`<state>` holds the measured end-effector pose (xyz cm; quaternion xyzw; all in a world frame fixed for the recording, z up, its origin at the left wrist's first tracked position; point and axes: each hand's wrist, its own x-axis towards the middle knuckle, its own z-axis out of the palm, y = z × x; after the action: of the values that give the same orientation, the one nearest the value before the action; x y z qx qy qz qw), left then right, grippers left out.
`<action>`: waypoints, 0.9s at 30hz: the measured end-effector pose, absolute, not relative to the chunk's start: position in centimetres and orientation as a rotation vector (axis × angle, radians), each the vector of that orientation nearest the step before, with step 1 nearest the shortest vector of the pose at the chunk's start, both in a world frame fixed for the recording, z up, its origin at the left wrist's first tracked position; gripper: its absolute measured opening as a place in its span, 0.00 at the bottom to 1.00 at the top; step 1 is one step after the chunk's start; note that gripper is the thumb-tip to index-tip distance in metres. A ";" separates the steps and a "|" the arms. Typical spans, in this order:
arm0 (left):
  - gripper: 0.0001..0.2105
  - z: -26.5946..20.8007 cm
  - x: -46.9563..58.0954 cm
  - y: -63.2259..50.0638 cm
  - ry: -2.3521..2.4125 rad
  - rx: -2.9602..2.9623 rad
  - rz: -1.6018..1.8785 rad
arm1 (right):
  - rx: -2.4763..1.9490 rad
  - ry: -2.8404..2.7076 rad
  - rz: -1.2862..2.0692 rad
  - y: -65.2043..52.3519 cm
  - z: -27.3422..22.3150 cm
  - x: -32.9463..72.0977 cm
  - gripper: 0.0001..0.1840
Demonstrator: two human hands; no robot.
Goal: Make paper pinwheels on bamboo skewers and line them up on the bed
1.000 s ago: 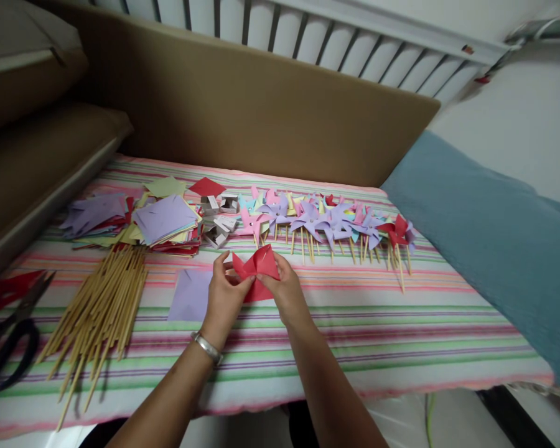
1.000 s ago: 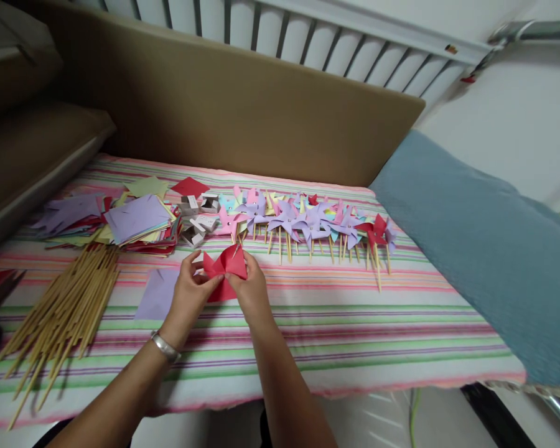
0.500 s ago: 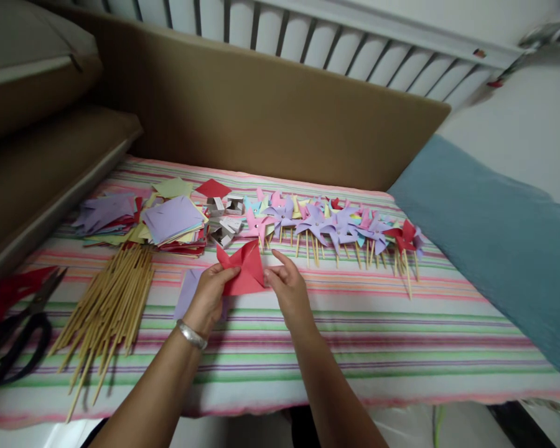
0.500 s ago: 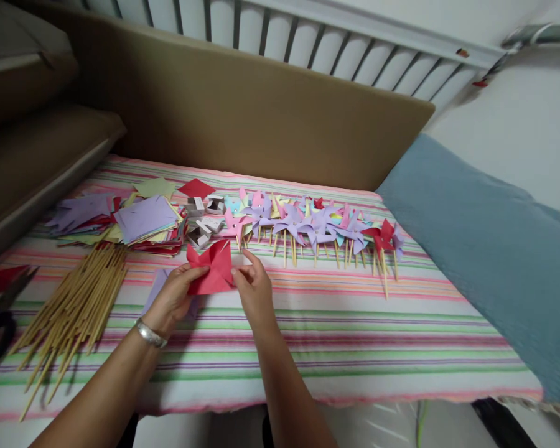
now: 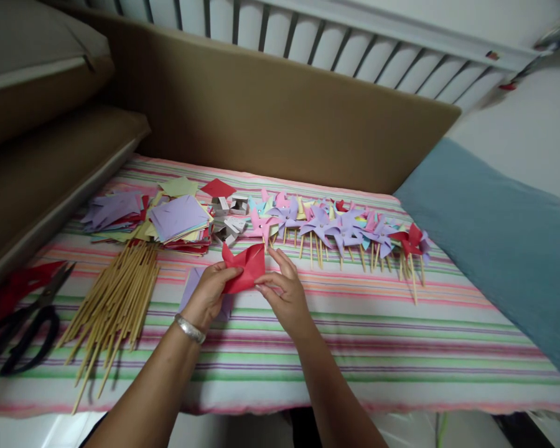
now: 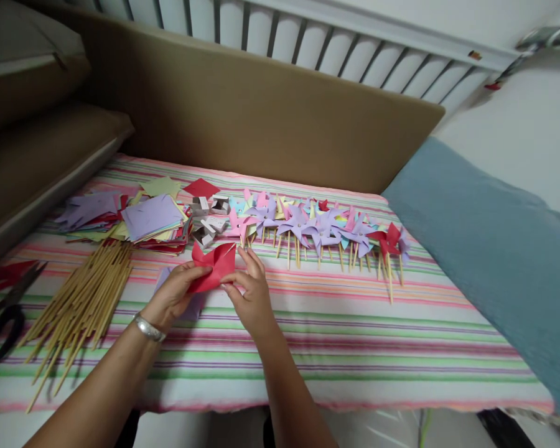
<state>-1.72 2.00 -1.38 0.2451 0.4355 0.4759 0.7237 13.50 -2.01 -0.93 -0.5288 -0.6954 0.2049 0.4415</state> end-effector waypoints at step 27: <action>0.10 -1.6 -0.7 1.1 0.860 0.671 0.888 | -1.577 -1.398 0.656 -1.4 -1.5 13.1 0.02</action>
<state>-0.65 1.06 -1.65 0.3085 0.3953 0.4082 0.7629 13.05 -1.38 -1.45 -0.6379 -0.5656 0.2654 0.4502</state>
